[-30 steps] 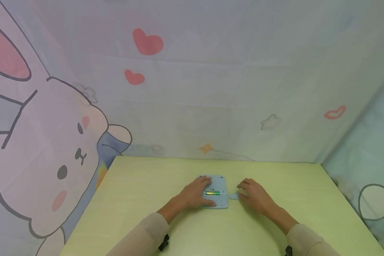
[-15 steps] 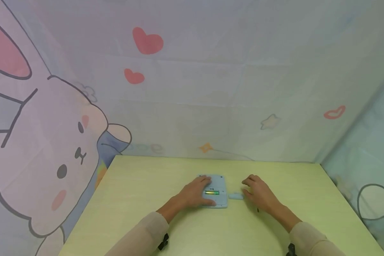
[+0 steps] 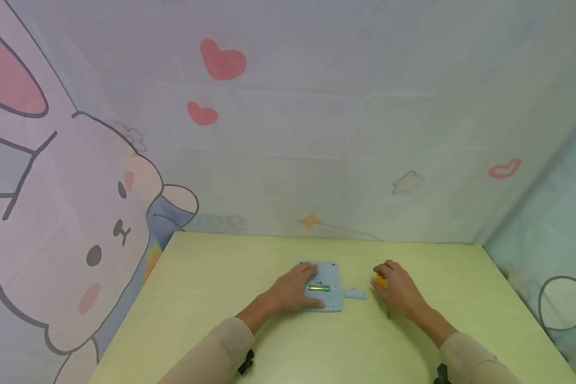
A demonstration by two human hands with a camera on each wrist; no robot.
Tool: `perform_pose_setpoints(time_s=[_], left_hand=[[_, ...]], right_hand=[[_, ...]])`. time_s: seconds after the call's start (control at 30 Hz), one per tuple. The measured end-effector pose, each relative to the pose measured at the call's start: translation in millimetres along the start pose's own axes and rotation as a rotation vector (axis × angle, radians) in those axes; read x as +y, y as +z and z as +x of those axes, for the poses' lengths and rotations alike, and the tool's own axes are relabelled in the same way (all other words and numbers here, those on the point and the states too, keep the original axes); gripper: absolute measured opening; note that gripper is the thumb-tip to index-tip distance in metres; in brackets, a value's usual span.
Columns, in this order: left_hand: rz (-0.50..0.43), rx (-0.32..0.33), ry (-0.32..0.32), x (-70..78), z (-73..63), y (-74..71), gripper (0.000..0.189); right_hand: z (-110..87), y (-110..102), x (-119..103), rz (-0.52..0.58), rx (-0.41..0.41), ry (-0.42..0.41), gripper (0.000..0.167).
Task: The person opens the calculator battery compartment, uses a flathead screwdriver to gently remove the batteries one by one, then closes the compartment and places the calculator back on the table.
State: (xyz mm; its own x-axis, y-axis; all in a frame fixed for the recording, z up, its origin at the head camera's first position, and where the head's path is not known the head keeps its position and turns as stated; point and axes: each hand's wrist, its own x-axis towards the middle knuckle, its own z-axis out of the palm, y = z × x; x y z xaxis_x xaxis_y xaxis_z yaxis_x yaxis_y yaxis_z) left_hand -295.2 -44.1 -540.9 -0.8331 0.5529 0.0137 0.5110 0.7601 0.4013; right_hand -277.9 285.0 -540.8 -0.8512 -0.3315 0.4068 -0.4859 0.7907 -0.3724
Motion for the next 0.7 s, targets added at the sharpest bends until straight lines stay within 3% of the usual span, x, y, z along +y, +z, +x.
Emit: perform_pose_setpoints(time_s=[0.7], left_hand=[[0.010,0.002,-0.009,0.8,-0.7,0.5,0.097]], right_hand=[[-8.7,2.7,14.1,-0.012,-0.033,0.101,0.020]])
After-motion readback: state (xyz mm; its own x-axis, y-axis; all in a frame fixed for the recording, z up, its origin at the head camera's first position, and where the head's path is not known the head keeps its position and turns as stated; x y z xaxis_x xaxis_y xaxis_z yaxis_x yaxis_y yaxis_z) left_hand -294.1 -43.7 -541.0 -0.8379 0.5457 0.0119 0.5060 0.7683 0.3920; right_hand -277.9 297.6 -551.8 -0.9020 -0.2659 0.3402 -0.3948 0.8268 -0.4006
